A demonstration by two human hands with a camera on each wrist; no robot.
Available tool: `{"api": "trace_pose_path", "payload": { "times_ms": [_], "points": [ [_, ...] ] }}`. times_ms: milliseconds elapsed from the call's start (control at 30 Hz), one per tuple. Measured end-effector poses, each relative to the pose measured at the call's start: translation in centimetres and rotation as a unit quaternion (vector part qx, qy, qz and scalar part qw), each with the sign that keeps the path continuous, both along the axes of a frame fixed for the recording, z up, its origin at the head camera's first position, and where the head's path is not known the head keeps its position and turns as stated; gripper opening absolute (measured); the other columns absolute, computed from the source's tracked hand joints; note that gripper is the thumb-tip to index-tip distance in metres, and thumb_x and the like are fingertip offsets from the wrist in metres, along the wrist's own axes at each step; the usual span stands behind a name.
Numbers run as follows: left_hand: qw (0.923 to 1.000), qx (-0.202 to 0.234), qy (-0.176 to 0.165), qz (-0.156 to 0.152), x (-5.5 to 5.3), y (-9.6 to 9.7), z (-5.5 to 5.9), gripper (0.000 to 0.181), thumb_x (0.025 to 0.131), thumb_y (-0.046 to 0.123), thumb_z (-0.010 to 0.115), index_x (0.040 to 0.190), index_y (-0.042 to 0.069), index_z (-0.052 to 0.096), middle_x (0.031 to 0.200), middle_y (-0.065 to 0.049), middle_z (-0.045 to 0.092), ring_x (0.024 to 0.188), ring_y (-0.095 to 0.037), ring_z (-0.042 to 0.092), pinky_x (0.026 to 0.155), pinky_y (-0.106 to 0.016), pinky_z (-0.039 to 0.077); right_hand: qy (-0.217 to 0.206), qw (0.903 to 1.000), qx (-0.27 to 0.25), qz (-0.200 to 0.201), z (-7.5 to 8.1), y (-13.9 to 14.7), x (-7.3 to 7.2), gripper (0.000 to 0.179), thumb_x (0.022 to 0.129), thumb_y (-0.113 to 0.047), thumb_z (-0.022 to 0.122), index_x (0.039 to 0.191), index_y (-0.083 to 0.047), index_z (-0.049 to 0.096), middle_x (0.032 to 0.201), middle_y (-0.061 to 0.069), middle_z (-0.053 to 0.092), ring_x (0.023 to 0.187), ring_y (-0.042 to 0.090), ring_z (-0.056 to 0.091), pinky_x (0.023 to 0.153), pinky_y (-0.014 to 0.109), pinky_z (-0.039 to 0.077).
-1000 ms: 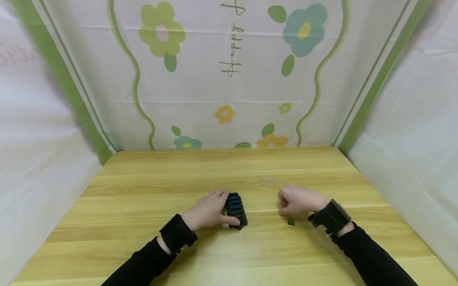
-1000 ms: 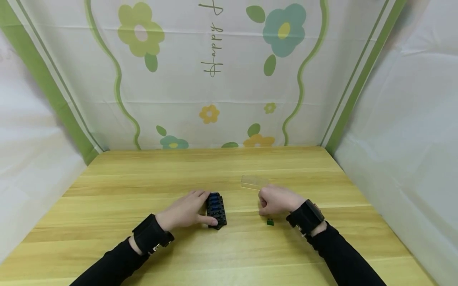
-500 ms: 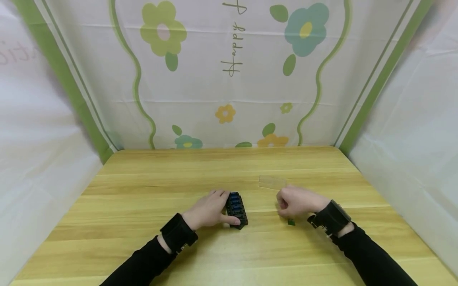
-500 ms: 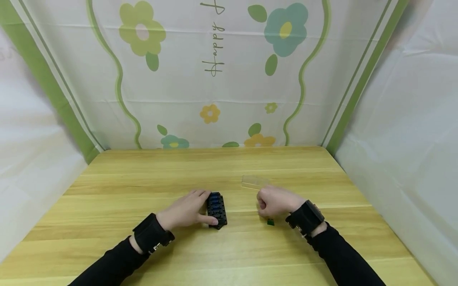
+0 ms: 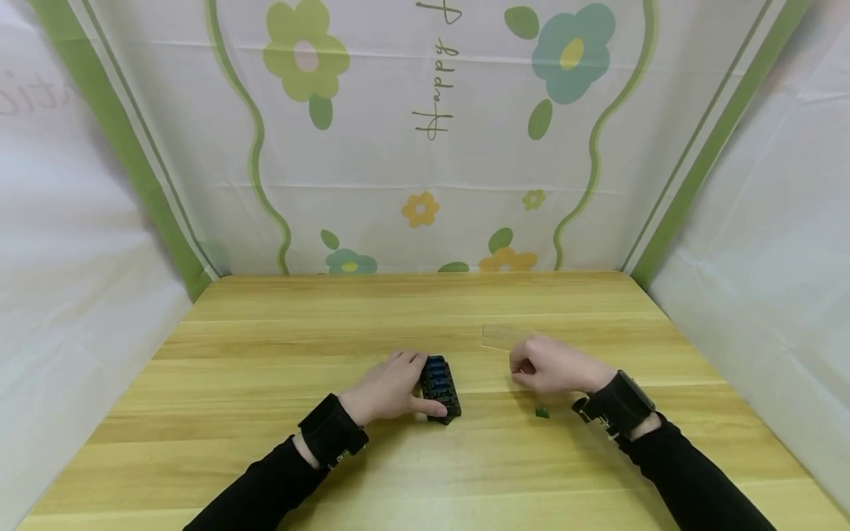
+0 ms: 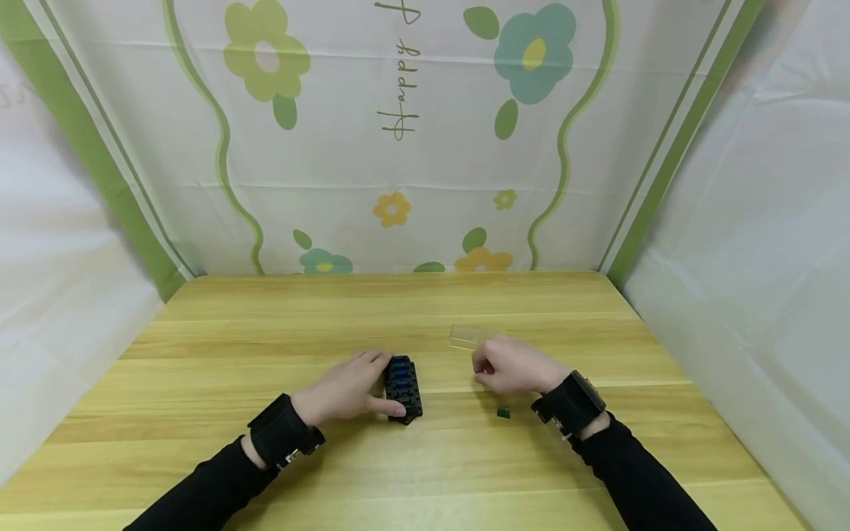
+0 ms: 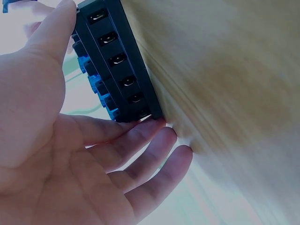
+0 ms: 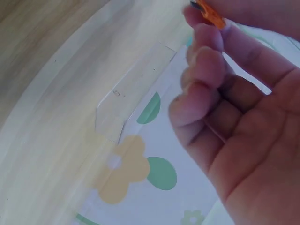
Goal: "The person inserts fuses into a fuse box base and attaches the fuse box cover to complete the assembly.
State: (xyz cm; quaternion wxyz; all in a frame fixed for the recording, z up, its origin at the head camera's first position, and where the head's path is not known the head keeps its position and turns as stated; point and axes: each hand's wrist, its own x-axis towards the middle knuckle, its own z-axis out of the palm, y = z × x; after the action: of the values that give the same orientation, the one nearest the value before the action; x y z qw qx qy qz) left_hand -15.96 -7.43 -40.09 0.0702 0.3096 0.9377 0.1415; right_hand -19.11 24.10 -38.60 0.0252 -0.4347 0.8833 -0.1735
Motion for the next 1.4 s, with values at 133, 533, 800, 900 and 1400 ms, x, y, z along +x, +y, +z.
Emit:
{"api": "trace_pose_path", "payload": {
  "times_ms": [133,533,800,900,1400],
  "points": [
    [1.0000,0.001,0.000,0.000,0.0,0.0,0.0,0.103,0.081,0.070,0.063,0.147,-0.005,0.039,0.142,-0.022,0.046,0.131,-0.038,0.042,0.105,-0.047,0.039,0.018,0.9997,-0.015,-0.010,0.0,-0.3,0.0,0.011,0.087,-0.006,0.074,0.079,-0.013,0.074,0.071,-0.014,0.050,0.061,0.002,0.046,0.053,0.022,0.043],
    [1.0000,0.004,0.001,-0.003,0.0,0.0,0.1,0.101,0.081,0.069,0.064,0.147,-0.005,0.040,0.142,-0.022,0.047,0.131,-0.038,0.043,0.105,-0.046,0.039,0.069,0.9964,-0.046,-0.015,0.2,-0.9,0.2,0.008,0.087,-0.002,0.072,0.085,-0.008,0.077,0.074,-0.011,0.053,0.061,0.002,0.046,0.052,0.021,0.043],
    [1.0000,0.002,0.001,-0.002,0.1,0.0,0.2,0.102,0.082,0.069,0.064,0.147,-0.004,0.039,0.142,-0.023,0.046,0.131,-0.038,0.043,0.105,-0.047,0.039,0.097,0.9930,-0.065,-0.014,0.1,-1.2,0.3,0.008,0.088,-0.002,0.072,0.092,-0.008,0.076,0.084,-0.006,0.062,0.064,0.001,0.051,0.054,0.021,0.046],
    [1.0000,0.000,0.002,-0.001,0.1,0.0,0.2,0.102,0.081,0.070,0.063,0.148,-0.004,0.039,0.142,-0.022,0.046,0.131,-0.037,0.043,0.104,-0.047,0.040,0.111,0.9914,-0.070,-0.009,0.1,-1.3,0.4,0.008,0.087,-0.004,0.074,0.093,-0.009,0.076,0.086,-0.005,0.064,0.066,0.000,0.053,0.055,0.020,0.046],
    [0.9999,0.011,0.002,-0.004,0.1,-0.1,0.1,0.101,0.081,0.068,0.065,0.146,-0.005,0.040,0.142,-0.023,0.046,0.131,-0.038,0.042,0.105,-0.047,0.039,0.110,0.9911,-0.076,-0.005,0.1,-1.7,0.7,0.009,0.088,-0.004,0.074,0.096,-0.009,0.076,0.088,-0.002,0.068,0.071,0.003,0.059,0.058,0.022,0.048]
  ]
}}
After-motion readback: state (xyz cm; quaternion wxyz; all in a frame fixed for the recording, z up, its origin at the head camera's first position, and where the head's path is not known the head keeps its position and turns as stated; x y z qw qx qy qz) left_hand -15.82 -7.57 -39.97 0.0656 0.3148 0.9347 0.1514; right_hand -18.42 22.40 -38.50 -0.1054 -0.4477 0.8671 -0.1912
